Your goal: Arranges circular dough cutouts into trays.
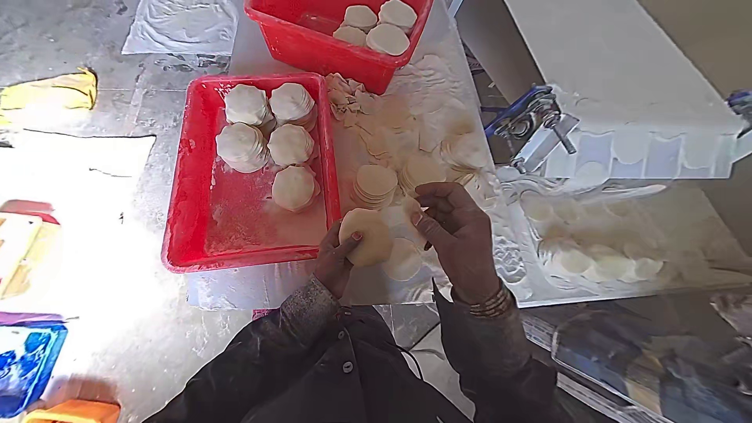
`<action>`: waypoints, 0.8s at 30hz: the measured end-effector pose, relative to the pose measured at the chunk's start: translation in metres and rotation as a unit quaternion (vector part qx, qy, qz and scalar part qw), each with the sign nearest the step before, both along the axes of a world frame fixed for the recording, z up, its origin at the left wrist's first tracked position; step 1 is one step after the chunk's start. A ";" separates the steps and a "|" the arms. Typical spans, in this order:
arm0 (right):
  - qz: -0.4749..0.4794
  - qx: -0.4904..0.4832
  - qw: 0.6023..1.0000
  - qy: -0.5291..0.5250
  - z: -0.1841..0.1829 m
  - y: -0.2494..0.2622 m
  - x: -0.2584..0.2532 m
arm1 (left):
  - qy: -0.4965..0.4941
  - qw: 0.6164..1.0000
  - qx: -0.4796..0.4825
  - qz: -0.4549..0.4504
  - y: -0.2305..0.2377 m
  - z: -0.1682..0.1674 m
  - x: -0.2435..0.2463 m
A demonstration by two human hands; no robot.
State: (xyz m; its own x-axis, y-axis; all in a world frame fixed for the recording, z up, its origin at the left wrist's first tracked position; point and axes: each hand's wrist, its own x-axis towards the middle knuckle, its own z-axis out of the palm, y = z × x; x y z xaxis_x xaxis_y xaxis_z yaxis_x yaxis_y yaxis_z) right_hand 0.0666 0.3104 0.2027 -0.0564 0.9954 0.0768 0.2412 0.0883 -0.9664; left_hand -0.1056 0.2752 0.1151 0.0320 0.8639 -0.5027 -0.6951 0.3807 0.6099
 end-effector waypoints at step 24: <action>0.150 0.145 0.939 -0.273 -0.062 -0.026 -0.061 | 0.002 0.991 0.043 -0.126 0.005 0.010 -0.068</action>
